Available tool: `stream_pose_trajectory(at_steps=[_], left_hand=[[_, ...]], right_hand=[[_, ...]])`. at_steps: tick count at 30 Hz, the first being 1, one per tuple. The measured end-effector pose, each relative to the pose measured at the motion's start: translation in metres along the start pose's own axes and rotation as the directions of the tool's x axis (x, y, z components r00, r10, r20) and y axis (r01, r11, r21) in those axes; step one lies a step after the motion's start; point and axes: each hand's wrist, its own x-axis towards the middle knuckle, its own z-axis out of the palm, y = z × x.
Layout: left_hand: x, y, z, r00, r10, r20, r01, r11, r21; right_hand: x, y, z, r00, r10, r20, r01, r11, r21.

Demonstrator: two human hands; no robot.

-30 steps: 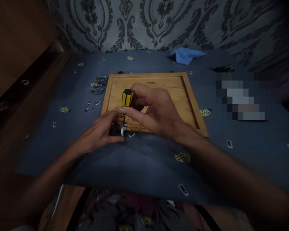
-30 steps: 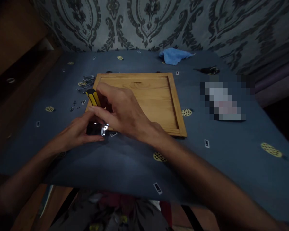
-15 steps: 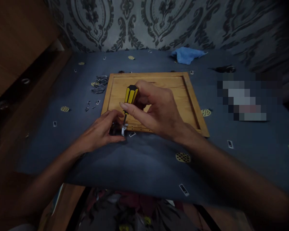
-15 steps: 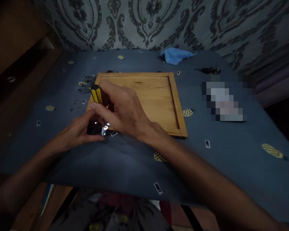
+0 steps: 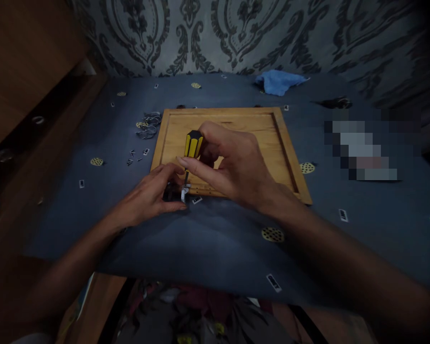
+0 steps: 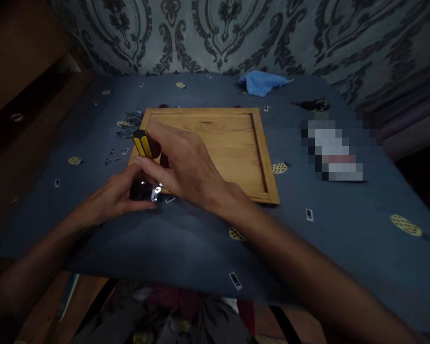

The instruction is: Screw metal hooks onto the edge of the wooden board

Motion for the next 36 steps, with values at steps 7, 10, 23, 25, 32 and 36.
stream_pose_trajectory(at_steps=[7, 10, 23, 25, 32, 36], left_hand=[[0.000, 0.003, -0.001, 0.999, -0.037, 0.014, 0.037, 0.999, 0.002], [0.001, 0.005, -0.002, 0.999, -0.033, 0.019, 0.033, 0.999, -0.003], [0.000, 0.001, 0.000, 1.000, -0.018, -0.002, 0.018, 1.000, 0.013], [-0.001, 0.000, 0.000, 0.999, -0.036, 0.000, 0.036, 0.999, 0.003], [-0.002, -0.003, 0.000, 0.999, -0.053, 0.012, 0.054, 0.998, -0.022], [-0.001, -0.002, 0.000, 1.000, -0.025, 0.008, 0.025, 1.000, -0.011]], right_hand=[[0.002, -0.003, -0.001, 0.987, 0.122, 0.104, -0.144, 0.961, 0.236], [0.005, -0.001, -0.008, 0.969, 0.106, 0.223, -0.174, 0.933, 0.315], [0.000, -0.006, 0.000, 0.998, 0.060, 0.032, -0.062, 0.995, 0.075], [0.000, -0.007, 0.001, 0.996, 0.079, -0.048, -0.074, 0.993, 0.093], [-0.001, -0.003, 0.000, 0.998, 0.024, -0.057, -0.025, 1.000, -0.008], [-0.003, 0.002, 0.004, 0.997, -0.065, -0.048, 0.062, 0.997, -0.052]])
